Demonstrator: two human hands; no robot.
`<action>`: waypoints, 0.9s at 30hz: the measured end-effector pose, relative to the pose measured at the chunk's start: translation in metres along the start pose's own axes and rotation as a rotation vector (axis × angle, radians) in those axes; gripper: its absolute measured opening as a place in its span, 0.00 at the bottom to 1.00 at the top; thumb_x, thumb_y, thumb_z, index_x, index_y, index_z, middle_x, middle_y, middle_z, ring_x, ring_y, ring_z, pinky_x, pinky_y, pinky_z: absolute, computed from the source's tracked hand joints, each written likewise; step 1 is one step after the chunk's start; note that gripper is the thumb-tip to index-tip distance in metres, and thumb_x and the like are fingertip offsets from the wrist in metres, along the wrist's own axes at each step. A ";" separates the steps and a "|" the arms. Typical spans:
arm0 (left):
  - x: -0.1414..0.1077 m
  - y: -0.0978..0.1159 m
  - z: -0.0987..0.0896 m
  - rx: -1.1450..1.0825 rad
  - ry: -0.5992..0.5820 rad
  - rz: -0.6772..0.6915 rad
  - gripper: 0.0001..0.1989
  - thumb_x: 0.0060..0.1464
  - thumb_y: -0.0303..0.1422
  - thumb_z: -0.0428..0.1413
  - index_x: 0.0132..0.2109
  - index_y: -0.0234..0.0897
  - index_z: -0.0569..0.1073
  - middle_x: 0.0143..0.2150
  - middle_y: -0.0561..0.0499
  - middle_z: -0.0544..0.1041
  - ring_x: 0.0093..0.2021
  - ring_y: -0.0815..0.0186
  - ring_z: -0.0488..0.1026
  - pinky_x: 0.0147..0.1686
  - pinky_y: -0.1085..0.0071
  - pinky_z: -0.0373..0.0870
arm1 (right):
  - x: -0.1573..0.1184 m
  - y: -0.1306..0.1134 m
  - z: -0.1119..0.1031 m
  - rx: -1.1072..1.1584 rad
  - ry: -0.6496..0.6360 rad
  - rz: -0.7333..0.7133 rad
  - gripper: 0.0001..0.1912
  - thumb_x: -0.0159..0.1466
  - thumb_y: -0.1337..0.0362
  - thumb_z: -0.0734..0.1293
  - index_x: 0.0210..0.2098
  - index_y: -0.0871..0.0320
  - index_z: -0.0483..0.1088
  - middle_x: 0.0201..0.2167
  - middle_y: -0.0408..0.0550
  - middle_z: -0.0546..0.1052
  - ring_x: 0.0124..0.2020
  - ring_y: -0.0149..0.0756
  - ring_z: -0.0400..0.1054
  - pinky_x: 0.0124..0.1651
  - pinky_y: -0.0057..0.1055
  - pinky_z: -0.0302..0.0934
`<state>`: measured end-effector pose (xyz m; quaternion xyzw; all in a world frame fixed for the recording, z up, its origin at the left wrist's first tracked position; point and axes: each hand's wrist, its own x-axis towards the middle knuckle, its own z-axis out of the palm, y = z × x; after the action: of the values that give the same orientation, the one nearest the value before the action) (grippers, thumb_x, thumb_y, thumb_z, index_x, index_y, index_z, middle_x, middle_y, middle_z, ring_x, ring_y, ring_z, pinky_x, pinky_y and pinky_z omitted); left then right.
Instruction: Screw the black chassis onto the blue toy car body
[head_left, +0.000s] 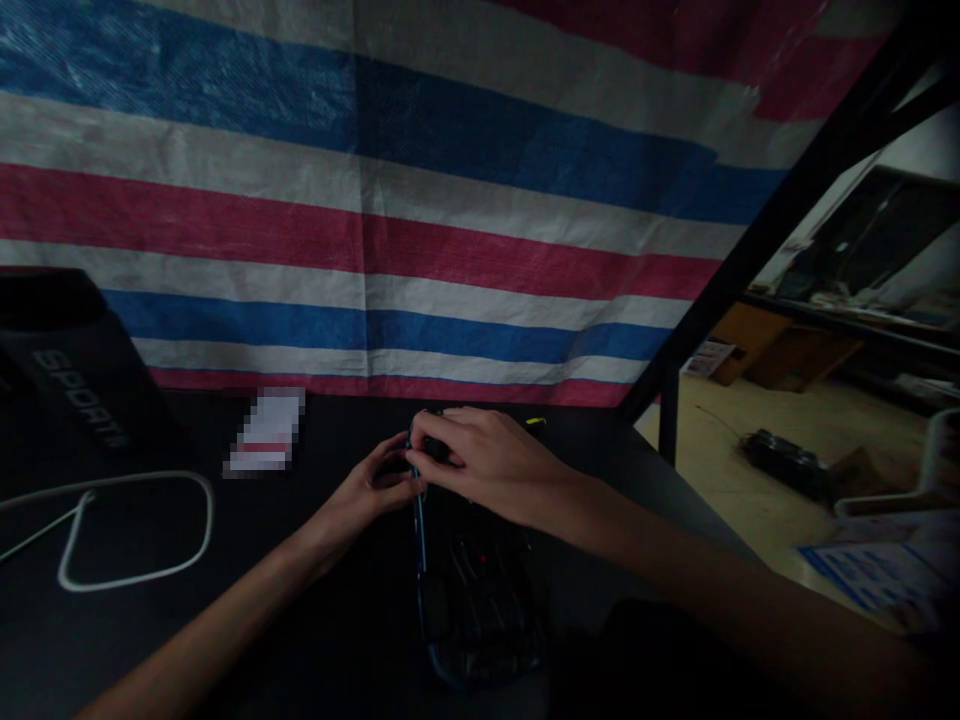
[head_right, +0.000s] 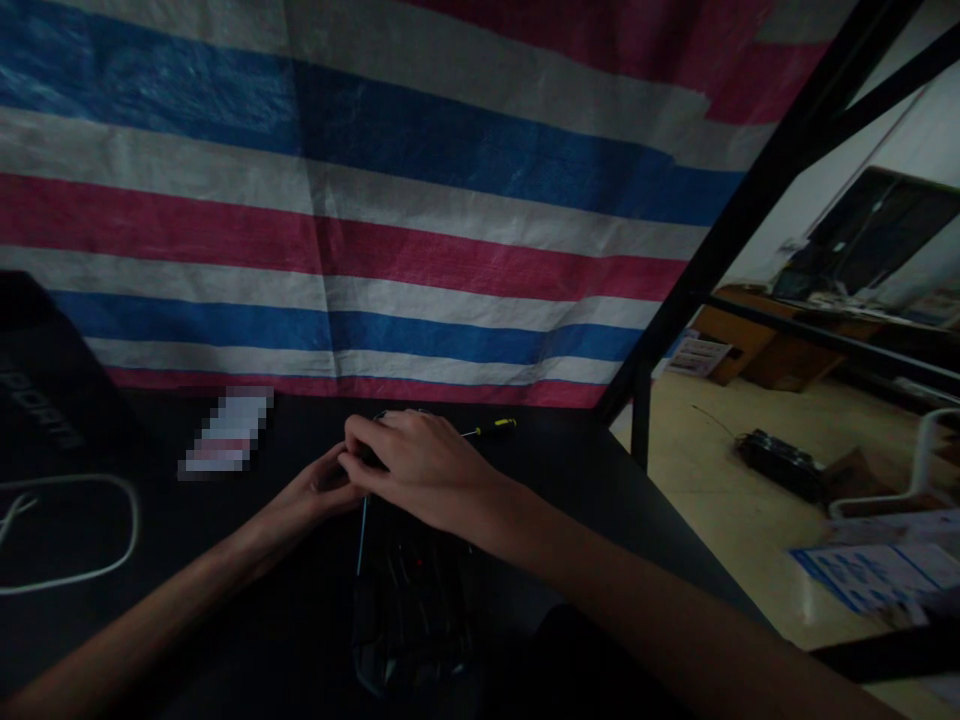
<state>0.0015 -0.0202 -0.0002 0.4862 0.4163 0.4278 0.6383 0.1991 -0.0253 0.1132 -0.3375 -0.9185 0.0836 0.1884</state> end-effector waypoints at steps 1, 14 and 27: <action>0.000 0.000 0.000 -0.002 0.003 -0.004 0.43 0.52 0.36 0.69 0.71 0.41 0.61 0.71 0.35 0.64 0.65 0.44 0.69 0.64 0.45 0.65 | 0.000 0.000 0.000 0.003 0.004 -0.006 0.07 0.70 0.62 0.61 0.44 0.54 0.69 0.37 0.45 0.74 0.39 0.35 0.68 0.44 0.31 0.59; -0.001 0.001 0.000 0.024 -0.007 0.029 0.41 0.52 0.36 0.69 0.70 0.40 0.63 0.69 0.35 0.66 0.64 0.46 0.71 0.63 0.49 0.67 | -0.002 -0.003 -0.003 -0.070 0.014 0.001 0.09 0.69 0.61 0.63 0.47 0.54 0.68 0.39 0.46 0.76 0.41 0.37 0.68 0.46 0.33 0.58; 0.000 0.000 0.000 0.009 0.002 0.023 0.42 0.50 0.34 0.70 0.70 0.40 0.64 0.69 0.36 0.66 0.64 0.45 0.70 0.64 0.46 0.66 | -0.003 -0.003 0.001 -0.118 0.076 0.074 0.10 0.65 0.64 0.62 0.46 0.55 0.65 0.35 0.45 0.75 0.35 0.36 0.66 0.41 0.34 0.56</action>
<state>0.0015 -0.0198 -0.0002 0.4934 0.4132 0.4337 0.6306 0.1989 -0.0292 0.1120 -0.3845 -0.9009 0.0236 0.1998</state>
